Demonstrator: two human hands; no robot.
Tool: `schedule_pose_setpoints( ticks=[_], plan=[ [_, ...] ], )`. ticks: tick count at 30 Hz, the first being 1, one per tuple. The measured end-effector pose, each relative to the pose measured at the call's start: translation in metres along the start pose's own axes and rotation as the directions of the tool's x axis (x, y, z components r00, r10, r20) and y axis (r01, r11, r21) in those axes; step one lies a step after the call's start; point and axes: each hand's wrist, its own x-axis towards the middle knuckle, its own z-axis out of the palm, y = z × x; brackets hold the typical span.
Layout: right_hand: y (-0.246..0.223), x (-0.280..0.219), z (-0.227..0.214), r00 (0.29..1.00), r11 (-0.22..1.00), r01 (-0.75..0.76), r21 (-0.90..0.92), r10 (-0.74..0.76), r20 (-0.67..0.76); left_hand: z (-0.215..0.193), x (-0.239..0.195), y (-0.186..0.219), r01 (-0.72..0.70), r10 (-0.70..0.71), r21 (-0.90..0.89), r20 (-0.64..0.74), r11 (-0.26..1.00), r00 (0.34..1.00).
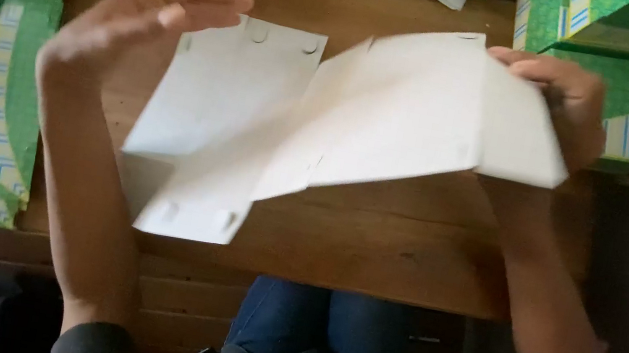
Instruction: The person assembles a small paper box by folding and tucking flaps, then places it aside. They then take a flat paper sheet, fold it along pre-scored lines, and press the edges to form creases. The person repeats folding and creasing steps on multiple sheets, stacking finished pieces on the table.
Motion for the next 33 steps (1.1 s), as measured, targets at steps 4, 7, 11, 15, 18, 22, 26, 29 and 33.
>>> schedule_pose_setpoints(
  ticks=[4,7,11,15,18,22,26,29,33],
  plan=[
    [-0.016,0.005,-0.001,0.986,0.945,-0.167,0.283,0.159,0.052,-0.014,-0.007,-0.016,-0.016,0.017,-0.026,0.065,1.000,0.998],
    [-0.009,0.005,0.001,0.998,0.994,-0.034,0.105,0.039,-0.049,-0.013,-0.001,-0.017,0.040,-0.009,-0.130,0.236,0.991,0.972],
    [0.000,0.006,-0.008,0.971,0.987,-0.160,0.015,0.161,-0.177,0.009,0.014,0.004,0.225,-0.190,-0.091,0.287,0.970,0.939],
    [-0.003,0.001,-0.005,0.970,0.985,-0.172,0.004,0.170,-0.172,0.032,0.026,-0.005,0.233,-0.097,-0.262,0.446,0.936,0.890],
    [-0.001,0.001,-0.006,0.971,0.984,-0.176,-0.002,0.173,-0.166,0.048,0.038,-0.002,0.150,-0.089,-0.086,0.494,0.985,0.865],
    [0.002,-0.004,-0.010,0.969,0.982,-0.190,-0.013,0.186,-0.161,0.071,0.030,0.036,0.032,-0.108,0.169,0.468,0.985,0.877],
    [0.013,-0.004,-0.010,0.969,0.979,-0.202,-0.019,0.197,-0.151,0.119,0.008,0.045,0.099,-0.254,0.433,0.318,0.896,0.913],
    [0.038,-0.005,-0.011,0.970,0.980,-0.196,-0.038,0.188,-0.156,0.172,-0.022,0.030,0.057,-0.186,0.535,0.192,0.843,0.964],
    [0.022,-0.003,-0.017,0.967,0.975,-0.216,-0.053,0.206,-0.148,0.240,-0.068,0.008,-0.008,-0.026,0.889,0.023,0.458,0.999]
  ],
)
